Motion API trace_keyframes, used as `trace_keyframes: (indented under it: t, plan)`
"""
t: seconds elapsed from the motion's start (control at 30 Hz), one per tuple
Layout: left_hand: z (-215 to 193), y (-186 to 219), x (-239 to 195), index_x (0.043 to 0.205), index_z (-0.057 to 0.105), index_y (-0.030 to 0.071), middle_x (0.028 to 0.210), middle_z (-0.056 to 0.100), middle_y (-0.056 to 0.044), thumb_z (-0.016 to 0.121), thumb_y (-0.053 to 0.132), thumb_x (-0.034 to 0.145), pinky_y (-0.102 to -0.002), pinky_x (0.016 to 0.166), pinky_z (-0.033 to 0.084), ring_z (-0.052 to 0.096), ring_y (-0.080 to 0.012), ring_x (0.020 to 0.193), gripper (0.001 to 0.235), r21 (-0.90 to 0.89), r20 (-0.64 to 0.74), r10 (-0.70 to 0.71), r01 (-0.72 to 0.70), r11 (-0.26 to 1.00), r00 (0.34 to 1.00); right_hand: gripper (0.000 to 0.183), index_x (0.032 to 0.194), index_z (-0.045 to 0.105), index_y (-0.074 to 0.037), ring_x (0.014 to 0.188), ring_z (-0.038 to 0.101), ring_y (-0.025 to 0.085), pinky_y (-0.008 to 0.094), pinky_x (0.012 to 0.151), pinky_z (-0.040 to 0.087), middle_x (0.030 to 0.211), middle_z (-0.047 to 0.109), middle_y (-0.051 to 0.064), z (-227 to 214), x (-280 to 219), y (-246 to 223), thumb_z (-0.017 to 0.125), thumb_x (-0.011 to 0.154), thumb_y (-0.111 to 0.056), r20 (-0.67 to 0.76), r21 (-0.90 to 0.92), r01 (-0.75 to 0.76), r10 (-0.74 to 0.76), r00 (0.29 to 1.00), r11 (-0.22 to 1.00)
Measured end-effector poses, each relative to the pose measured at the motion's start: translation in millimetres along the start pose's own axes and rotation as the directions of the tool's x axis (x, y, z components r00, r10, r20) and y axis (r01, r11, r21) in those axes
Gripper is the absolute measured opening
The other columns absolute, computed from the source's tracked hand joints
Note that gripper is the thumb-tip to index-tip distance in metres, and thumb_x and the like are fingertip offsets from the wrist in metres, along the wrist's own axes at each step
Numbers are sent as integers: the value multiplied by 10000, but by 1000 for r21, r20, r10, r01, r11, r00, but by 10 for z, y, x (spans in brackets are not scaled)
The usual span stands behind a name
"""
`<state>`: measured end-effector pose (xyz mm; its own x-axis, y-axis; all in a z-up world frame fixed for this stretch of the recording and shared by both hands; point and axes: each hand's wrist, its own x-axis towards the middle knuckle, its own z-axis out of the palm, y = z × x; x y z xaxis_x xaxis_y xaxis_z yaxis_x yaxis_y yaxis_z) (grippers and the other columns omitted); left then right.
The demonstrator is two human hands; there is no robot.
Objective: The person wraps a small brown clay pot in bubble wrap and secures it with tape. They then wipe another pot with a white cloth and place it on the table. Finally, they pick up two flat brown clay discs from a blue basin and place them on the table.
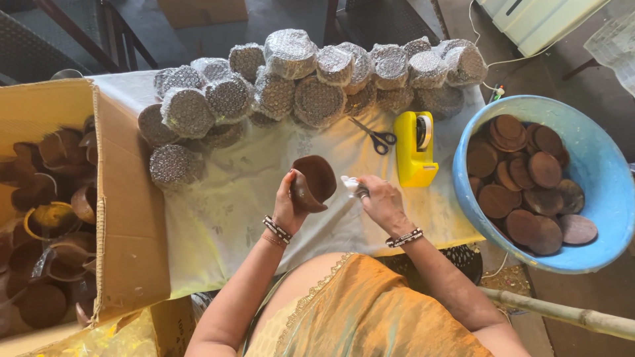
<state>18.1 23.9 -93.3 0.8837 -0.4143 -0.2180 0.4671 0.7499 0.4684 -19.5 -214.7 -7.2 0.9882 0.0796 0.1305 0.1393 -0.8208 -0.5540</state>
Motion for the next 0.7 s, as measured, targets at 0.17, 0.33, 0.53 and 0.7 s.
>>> trace_keyframes:
  t: [0.17, 0.33, 0.53, 0.7]
  plan:
    - [-462, -334, 204, 1128, 604, 218, 975, 600, 29, 547, 510, 1017, -406, 853, 512, 595, -170, 900, 317, -75, -299, -244, 232, 970, 922, 233, 1096, 730, -133, 950, 700, 344, 459, 800, 547, 1027, 740, 121, 140, -124, 539, 665, 876, -174, 2, -163, -135, 137, 991, 977]
    - [-486, -468, 446, 1339, 544, 238, 1187, 640, -20, 538, 335, 965, -430, 936, 490, 605, -197, 1041, 387, 86, -310, -220, 258, 962, 925, 268, 1113, 746, -161, 955, 693, 359, 468, 800, 539, 1018, 744, 143, 343, -300, 1152, 688, 886, -291, 57, -207, -333, 351, 935, 920]
    - [-511, -473, 509, 1479, 529, 157, 1337, 588, -43, 585, 213, 957, -436, 1000, 491, 572, -180, 1192, 527, 325, -370, -27, 157, 933, 929, 297, 1089, 735, -100, 932, 731, 317, 411, 823, 553, 995, 765, 141, 614, -469, 1818, 735, 851, -278, 69, 127, -473, 468, 881, 872]
    - [-414, -528, 469, 1441, 554, 129, 1404, 601, -77, 637, 250, 904, -404, 993, 515, 568, -195, 1272, 557, 511, -349, 109, 92, 854, 931, 303, 1091, 731, -80, 918, 748, 261, 366, 826, 552, 991, 773, 117, 668, -456, 1936, 745, 846, -259, 83, 239, -425, 418, 905, 873]
